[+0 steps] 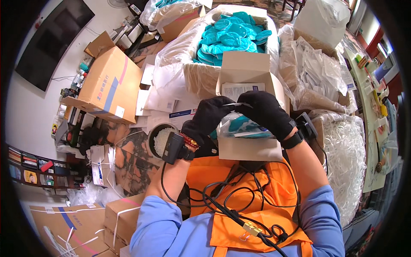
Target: The person is sorting and packaging teal face masks into a box.
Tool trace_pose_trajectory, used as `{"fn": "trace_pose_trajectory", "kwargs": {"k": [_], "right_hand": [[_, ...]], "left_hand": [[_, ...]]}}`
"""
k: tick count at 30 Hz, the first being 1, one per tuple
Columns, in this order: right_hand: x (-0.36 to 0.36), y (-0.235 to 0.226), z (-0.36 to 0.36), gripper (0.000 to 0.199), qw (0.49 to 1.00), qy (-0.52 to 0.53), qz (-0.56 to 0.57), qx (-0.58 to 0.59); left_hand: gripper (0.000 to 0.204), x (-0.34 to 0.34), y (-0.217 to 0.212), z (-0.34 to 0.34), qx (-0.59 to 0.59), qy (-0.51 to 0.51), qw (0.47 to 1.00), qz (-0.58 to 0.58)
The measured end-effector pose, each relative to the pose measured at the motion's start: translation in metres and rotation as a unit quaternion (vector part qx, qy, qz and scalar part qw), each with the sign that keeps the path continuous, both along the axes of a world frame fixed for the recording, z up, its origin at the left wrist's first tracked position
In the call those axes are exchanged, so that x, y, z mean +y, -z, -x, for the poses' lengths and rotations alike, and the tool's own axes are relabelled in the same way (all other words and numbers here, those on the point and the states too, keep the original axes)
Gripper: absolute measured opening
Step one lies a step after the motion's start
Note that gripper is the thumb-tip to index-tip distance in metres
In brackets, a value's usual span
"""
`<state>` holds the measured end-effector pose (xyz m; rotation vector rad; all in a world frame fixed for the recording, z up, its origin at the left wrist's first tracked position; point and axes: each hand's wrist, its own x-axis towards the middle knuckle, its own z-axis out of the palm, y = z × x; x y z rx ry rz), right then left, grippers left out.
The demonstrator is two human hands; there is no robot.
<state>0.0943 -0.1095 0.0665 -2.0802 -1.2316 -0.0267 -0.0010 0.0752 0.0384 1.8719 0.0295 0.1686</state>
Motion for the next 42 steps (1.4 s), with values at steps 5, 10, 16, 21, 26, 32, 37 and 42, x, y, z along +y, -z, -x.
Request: {"fn": "trace_pose_trajectory", "kwargs": {"k": [5, 10, 16, 21, 26, 32, 37, 42], "right_hand": [[0.007, -0.009, 0.0, 0.021, 0.991, -0.026, 0.124, -0.051], [-0.002, -0.002, -0.001, 0.011, 0.995, -0.023, 0.024, -0.093], [-0.011, -0.006, 0.021, 0.011, 0.985, 0.03, 0.034, -0.165], [-0.009, -0.005, 0.048, 0.012, 0.966, -0.03, 0.084, -0.244], [-0.023, -0.014, 0.066, 0.012, 0.971, -0.061, 0.096, -0.208], [-0.033, -0.015, 0.073, 0.01, 0.966, -0.073, 0.09, -0.229], [-0.021, -0.008, 0.044, 0.017, 0.98, 0.063, 0.011, -0.189], [-0.032, 0.001, 0.009, 0.016, 0.984, 0.129, -0.085, -0.085]], "left_hand": [[0.01, -0.002, 0.014, -0.003, -0.166, -0.054, 0.955, -0.241], [0.011, -0.013, 0.009, -0.014, -0.16, -0.029, 0.975, -0.152], [0.017, -0.027, 0.018, -0.029, -0.153, -0.013, 0.967, -0.205], [0.021, -0.02, 0.02, -0.036, -0.09, 0.044, 0.851, -0.515], [0.028, -0.029, 0.041, -0.074, -0.005, 0.081, 0.829, -0.553], [0.026, 0.001, 0.144, -0.117, -0.143, 0.019, 0.822, -0.55], [0.03, 0.044, 0.131, -0.122, -0.076, 0.02, 0.785, -0.615], [0.024, 0.002, -0.02, -0.043, -0.237, -0.07, 0.962, -0.117]]}}
